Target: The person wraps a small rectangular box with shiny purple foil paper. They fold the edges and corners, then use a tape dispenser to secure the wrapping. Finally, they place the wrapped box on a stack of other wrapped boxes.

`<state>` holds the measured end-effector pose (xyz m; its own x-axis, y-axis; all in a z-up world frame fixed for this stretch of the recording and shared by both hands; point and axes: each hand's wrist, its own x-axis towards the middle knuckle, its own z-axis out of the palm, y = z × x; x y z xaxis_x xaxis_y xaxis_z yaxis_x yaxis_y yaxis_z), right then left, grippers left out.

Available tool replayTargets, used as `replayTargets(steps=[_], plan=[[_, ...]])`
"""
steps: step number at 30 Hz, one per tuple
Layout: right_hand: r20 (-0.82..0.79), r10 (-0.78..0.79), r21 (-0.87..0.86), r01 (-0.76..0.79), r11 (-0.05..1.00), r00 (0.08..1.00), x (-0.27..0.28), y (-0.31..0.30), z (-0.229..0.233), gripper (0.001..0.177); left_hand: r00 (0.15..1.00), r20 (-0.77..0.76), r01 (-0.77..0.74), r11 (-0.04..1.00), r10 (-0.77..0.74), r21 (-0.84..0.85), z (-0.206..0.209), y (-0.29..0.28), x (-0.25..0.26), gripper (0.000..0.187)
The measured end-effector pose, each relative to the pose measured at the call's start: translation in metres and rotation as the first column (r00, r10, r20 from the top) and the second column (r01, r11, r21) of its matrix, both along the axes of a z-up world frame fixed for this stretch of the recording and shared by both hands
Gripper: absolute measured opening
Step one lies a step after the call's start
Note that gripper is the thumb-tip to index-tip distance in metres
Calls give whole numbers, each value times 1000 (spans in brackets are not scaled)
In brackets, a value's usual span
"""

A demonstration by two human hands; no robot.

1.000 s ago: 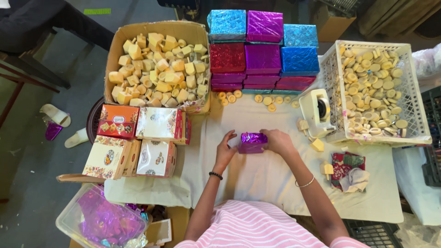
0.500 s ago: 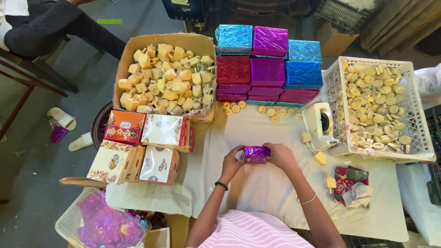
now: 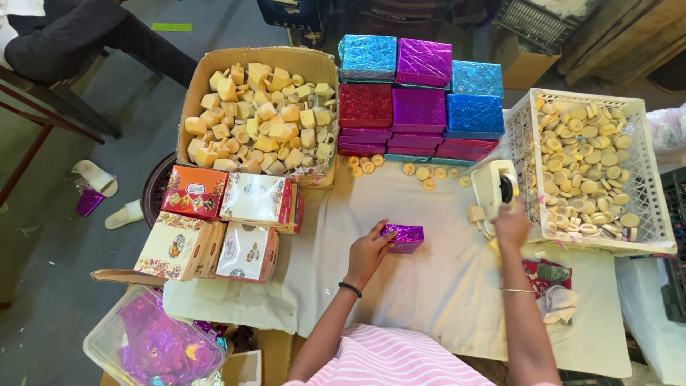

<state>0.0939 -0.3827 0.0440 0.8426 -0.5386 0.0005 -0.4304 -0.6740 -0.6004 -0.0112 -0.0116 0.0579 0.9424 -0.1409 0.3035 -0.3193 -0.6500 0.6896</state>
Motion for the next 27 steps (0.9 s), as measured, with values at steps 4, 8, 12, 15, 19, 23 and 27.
replayTargets(steps=[4, 8, 12, 15, 19, 23, 27], plan=[[-118, -86, -18, 84, 996, 989, -7, -43, -16, 46, 997, 70, -20, 999, 18, 26, 6, -1, -3, 22], [-166, -65, -10, 64, 998, 984, -8, -58, -25, 37, 985, 171, -41, 999, 36, 27, 2, -4, -7, 24], [-127, -34, -2, 34, 999, 991, -5, -77, -47, 35, 985, 164, -59, 998, 54, 21, 4, -5, -9, 24], [-109, -15, 48, 20, 999, 994, -6, -85, -55, 31, 987, 143, -73, 997, 69, 23, 0, -6, -8, 23], [-16, -23, 147, 25, 989, 1000, -7, -97, -65, 28, 985, 145, -99, 995, 95, 21, 5, -7, -9, 27], [46, -160, 442, 124, 888, 986, -7, -102, -68, 23, 989, 100, -108, 994, 106, 13, 7, -5, -8, 28], [-31, -299, 706, 233, 669, 954, -16, -88, -40, 17, 990, 74, -117, 993, 117, -3, 7, -5, -8, 26]])
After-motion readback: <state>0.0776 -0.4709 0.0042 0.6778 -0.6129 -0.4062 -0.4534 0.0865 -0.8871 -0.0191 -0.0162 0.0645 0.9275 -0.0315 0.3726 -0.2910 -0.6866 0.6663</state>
